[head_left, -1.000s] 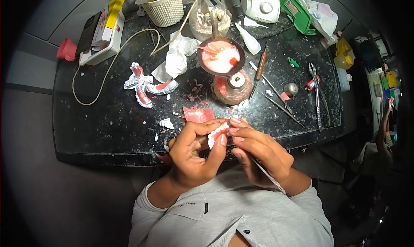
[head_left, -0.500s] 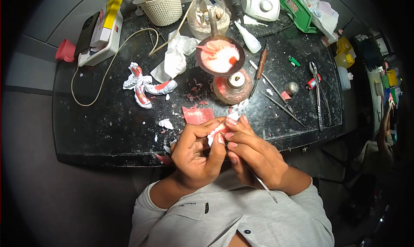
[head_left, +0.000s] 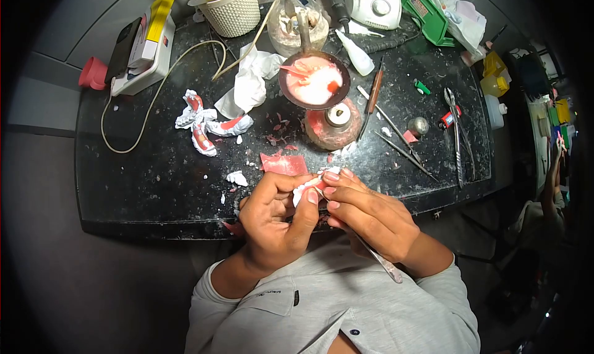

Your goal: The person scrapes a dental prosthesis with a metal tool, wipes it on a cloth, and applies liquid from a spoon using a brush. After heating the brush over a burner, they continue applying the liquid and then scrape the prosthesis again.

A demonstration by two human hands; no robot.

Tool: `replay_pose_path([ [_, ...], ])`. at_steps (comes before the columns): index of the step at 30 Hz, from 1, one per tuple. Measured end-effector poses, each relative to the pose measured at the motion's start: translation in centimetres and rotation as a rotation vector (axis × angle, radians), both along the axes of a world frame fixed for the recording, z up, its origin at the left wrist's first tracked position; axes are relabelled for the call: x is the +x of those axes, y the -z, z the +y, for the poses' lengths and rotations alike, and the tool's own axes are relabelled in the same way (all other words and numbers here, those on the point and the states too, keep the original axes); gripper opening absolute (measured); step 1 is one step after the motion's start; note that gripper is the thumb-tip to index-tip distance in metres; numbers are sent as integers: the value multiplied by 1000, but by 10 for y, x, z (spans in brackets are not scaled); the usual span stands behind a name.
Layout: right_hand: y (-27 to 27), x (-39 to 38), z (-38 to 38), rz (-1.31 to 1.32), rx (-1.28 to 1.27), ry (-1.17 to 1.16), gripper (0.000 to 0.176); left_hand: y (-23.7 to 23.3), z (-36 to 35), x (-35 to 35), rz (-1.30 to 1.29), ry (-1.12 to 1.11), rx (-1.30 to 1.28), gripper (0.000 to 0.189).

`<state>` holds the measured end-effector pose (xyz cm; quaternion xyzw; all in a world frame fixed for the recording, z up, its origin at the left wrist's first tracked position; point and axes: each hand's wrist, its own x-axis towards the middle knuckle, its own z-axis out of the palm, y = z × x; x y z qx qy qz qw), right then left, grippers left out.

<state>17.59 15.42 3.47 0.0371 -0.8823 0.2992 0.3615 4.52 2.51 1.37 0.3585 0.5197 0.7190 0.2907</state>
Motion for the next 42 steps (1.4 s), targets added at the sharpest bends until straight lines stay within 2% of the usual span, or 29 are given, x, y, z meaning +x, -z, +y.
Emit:
replay_pose_path([
  [17, 2, 2, 3, -29, -75, 12, 21, 5, -1, -3, -93, 31, -81, 12],
  [19, -1, 2, 0, -50, -93, 88, 20, 6, -1, -2, -17, 31, -95, 14],
  [24, 5, 5, -2, -61, -207, 194, 22, 0, 0, -3, -15, 132, -55, 23],
  [26, 11, 1, -3, 139, -348, 198, 22, -1, -1, -3, -31, 178, -60, 27],
  [28, 3, 3, -4, 112, -325, 214, 22, 0, -1, -3, -49, 189, -54, 30],
  [30, -2, 5, -4, 61, -154, 189, 23, 2, -1, -3, -31, 168, -44, 30],
  [32, -3, 7, -7, 8, -145, 102, 28, 4, 0, -3, -14, 146, -34, 30],
  [38, 8, -1, -24, 69, -45, 172, 28, 11, 5, 6, 142, -34, 50, 29],
  [42, 7, -4, -21, 89, 0, 138, 27, 13, 3, 6, 149, -29, 35, 29],
])
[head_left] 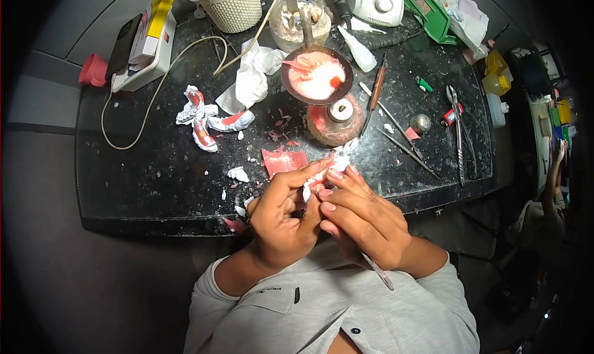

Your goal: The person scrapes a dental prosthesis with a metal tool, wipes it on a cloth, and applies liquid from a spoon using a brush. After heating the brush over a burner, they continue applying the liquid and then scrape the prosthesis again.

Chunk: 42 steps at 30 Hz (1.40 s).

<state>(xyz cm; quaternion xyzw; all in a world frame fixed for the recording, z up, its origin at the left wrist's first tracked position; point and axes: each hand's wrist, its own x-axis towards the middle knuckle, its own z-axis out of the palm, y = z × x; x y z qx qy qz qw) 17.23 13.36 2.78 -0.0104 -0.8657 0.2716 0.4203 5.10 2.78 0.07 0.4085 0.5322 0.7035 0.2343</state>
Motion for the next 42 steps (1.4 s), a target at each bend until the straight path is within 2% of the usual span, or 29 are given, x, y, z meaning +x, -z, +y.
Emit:
replay_pose_path([
  [24, -7, 1, 7, -66, -95, -33, 21, -1, -2, -1, 23, 20, -45, 30],
  [32, -4, 4, 18, -96, -24, -76, 24, -13, -1, -3, -197, 117, -94, 26],
  [42, -2, 4, 21, -100, -34, -110, 26, -10, 0, -5, -182, 126, -106, 24],
])
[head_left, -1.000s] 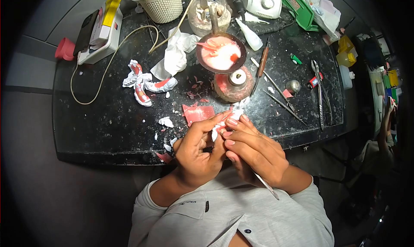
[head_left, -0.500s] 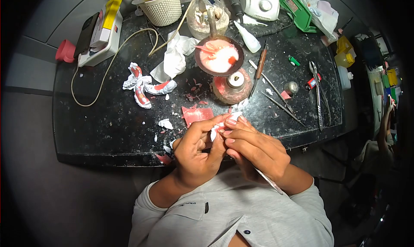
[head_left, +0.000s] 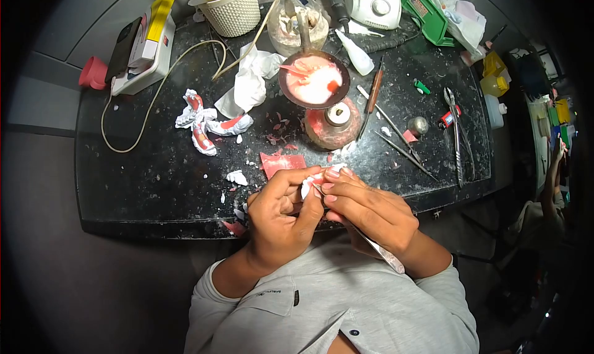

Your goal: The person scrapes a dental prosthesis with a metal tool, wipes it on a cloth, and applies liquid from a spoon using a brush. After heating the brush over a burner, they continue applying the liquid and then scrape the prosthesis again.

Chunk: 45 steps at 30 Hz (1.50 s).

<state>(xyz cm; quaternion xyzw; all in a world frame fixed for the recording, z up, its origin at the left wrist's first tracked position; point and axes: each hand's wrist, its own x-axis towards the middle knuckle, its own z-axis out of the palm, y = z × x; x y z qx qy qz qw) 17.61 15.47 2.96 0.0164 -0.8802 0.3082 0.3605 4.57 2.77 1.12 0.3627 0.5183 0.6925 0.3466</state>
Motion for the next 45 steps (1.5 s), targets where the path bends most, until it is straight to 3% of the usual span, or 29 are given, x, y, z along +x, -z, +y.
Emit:
replay_pose_path([
  [18, 0, 3, -4, -68, -33, 54, 27, -2, 2, 2, -103, -7, -51, 21],
  [24, 2, 0, 0, -18, 72, 36, 29, -3, 4, 1, -33, -9, -41, 17],
  [30, 1, 3, -1, -41, -22, 33, 27, -1, 2, 4, -73, -36, -129, 18],
  [32, -5, 4, -6, -73, -113, 168, 26, 3, 0, 4, 24, -65, -139, 18],
  [45, 5, -3, -16, 18, -30, 137, 21, 8, 4, 5, 124, -109, -19, 21],
])
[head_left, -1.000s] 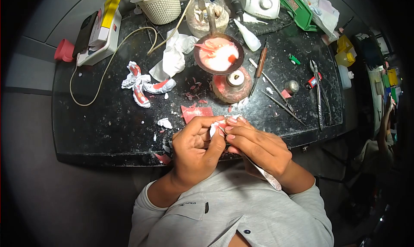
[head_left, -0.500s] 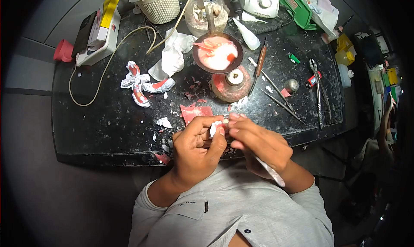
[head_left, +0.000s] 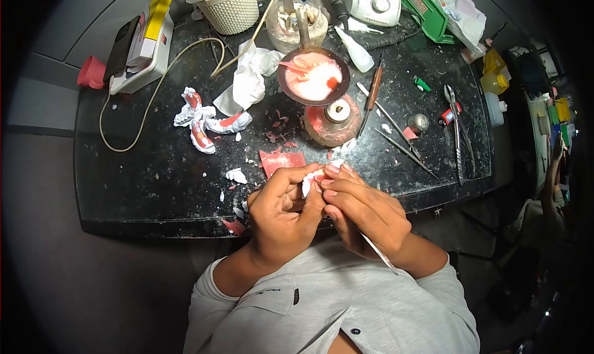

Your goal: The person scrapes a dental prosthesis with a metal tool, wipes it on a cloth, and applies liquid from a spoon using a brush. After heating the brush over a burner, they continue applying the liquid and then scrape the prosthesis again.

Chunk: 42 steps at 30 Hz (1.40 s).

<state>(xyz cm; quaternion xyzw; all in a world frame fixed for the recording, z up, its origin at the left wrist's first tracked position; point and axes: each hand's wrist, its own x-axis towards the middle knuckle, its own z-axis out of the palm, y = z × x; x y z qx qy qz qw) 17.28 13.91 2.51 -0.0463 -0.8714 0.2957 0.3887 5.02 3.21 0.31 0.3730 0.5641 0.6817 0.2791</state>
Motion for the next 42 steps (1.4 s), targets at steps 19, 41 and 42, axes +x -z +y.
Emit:
replay_pose_path([
  [19, -7, 1, 8, 1, 32, -84, 22, -7, -5, -3, -181, -1, -20, 13],
  [41, -8, 5, 6, -30, -40, -48, 17, 2, -9, -8, -167, 40, -61, 15],
  [42, -6, 4, 8, -19, -17, -62, 22, 2, -9, -9, -165, 46, -79, 15],
])
